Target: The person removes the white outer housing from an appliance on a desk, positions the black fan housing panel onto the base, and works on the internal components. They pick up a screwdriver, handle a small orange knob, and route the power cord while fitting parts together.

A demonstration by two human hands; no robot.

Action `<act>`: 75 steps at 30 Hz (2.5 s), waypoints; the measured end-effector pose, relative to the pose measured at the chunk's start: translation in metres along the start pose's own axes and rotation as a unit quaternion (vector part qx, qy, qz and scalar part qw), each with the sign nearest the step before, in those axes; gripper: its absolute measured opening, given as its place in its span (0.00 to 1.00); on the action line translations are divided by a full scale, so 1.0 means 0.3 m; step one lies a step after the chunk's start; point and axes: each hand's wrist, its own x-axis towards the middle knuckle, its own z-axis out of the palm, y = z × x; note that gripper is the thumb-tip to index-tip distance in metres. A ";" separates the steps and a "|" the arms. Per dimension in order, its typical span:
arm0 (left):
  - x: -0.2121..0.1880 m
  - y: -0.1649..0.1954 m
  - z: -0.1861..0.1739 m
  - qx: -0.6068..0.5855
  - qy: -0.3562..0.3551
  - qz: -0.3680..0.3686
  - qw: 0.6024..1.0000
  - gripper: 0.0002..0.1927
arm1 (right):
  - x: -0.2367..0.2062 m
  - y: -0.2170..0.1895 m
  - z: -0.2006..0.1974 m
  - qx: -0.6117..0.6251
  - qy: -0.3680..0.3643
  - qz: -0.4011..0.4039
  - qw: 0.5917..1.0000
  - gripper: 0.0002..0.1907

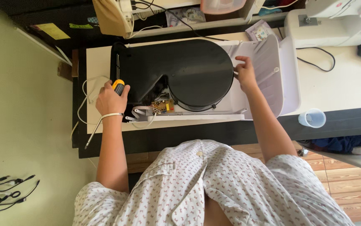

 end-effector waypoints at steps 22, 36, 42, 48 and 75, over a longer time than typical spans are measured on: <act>-0.017 0.051 0.115 0.016 -0.010 0.053 0.998 0.51 | -0.030 -0.019 0.057 0.191 -0.005 0.059 0.980 0.21; -0.041 0.072 0.139 -0.054 -0.022 0.018 0.998 0.58 | -0.036 0.011 0.064 0.086 0.038 0.051 0.994 0.19; -0.043 0.076 0.133 -0.050 -0.057 0.003 0.997 0.58 | -0.033 0.008 0.048 0.002 0.036 0.041 0.999 0.20; -0.046 0.089 0.135 -0.027 -0.040 0.007 0.999 0.58 | -0.080 -0.074 0.068 -0.122 0.115 -0.272 0.948 0.16; -0.244 0.464 0.113 -0.248 -0.077 0.278 0.925 0.22 | -0.269 -0.180 0.259 -0.311 0.035 -0.470 0.825 0.13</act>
